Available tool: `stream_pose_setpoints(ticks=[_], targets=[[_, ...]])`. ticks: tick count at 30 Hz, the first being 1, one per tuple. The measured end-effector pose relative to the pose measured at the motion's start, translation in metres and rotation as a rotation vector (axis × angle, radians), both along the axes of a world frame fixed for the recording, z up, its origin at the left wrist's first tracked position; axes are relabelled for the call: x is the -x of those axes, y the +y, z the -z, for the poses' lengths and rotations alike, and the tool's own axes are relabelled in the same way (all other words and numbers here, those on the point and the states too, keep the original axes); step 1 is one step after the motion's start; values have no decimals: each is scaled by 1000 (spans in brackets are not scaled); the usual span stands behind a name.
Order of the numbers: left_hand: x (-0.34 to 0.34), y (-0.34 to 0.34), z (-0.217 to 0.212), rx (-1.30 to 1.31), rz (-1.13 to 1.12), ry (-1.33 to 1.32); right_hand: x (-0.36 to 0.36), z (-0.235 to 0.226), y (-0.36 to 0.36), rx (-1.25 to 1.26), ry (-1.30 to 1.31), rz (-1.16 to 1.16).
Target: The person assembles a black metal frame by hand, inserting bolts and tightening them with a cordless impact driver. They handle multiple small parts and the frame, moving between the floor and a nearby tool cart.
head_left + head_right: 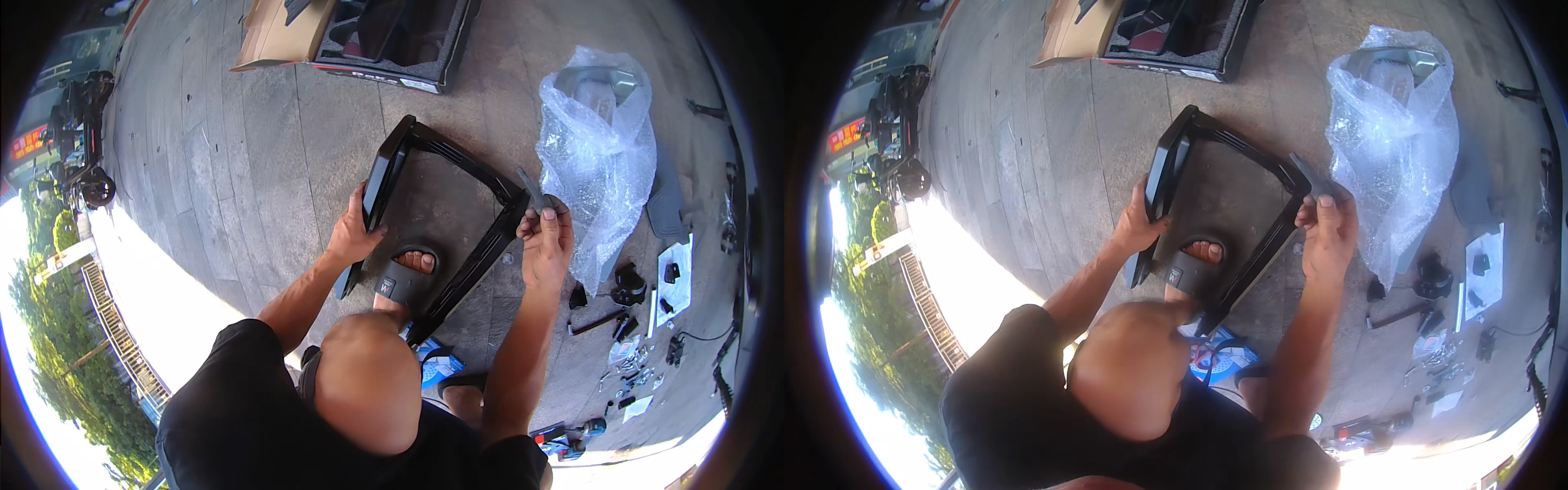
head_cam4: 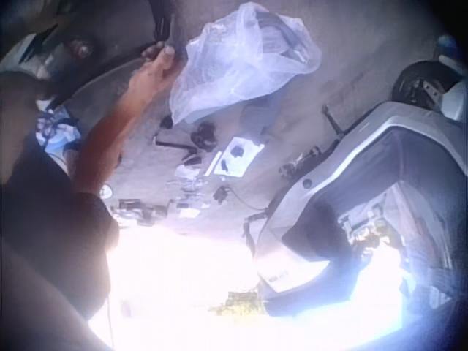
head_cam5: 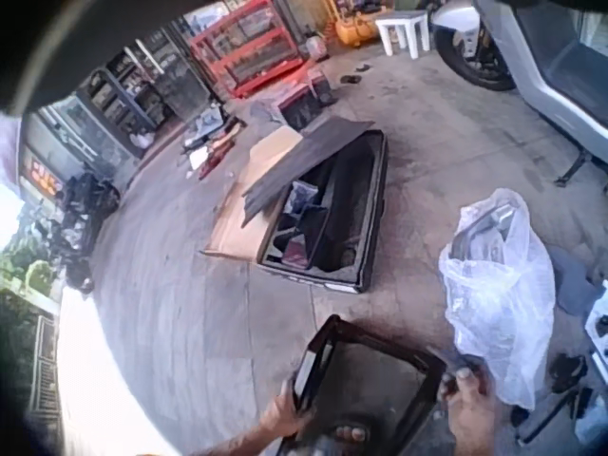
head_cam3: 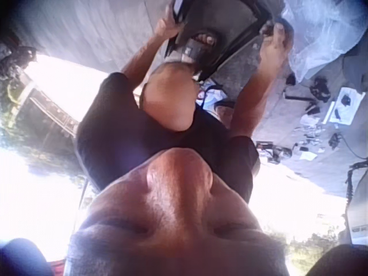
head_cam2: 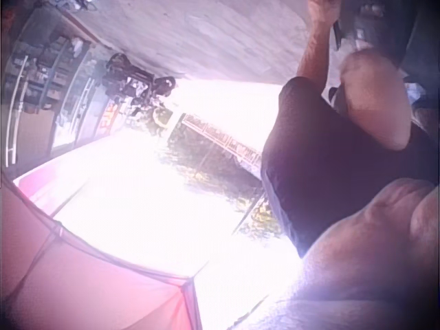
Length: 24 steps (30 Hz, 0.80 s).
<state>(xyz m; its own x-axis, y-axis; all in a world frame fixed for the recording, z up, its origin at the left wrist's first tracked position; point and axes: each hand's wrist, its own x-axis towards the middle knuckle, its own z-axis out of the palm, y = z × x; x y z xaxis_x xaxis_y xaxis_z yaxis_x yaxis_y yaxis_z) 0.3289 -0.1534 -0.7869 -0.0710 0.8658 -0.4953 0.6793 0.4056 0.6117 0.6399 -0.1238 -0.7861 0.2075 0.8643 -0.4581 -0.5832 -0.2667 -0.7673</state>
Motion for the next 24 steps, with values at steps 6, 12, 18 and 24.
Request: stream_pose_setpoints(ticks=[6,12,18,24], targets=[[32,-9,16,-85,67,1,39,-2,11,-10,42,-125],[31,-3,9,-126,95,-4,86,-6,34,88,33,-224],[39,14,-7,-9,151,-86,144,0,42,29,-115,-409],[35,66,-31,-6,-393,-932,214,-8,34,-142,-647,-483]])
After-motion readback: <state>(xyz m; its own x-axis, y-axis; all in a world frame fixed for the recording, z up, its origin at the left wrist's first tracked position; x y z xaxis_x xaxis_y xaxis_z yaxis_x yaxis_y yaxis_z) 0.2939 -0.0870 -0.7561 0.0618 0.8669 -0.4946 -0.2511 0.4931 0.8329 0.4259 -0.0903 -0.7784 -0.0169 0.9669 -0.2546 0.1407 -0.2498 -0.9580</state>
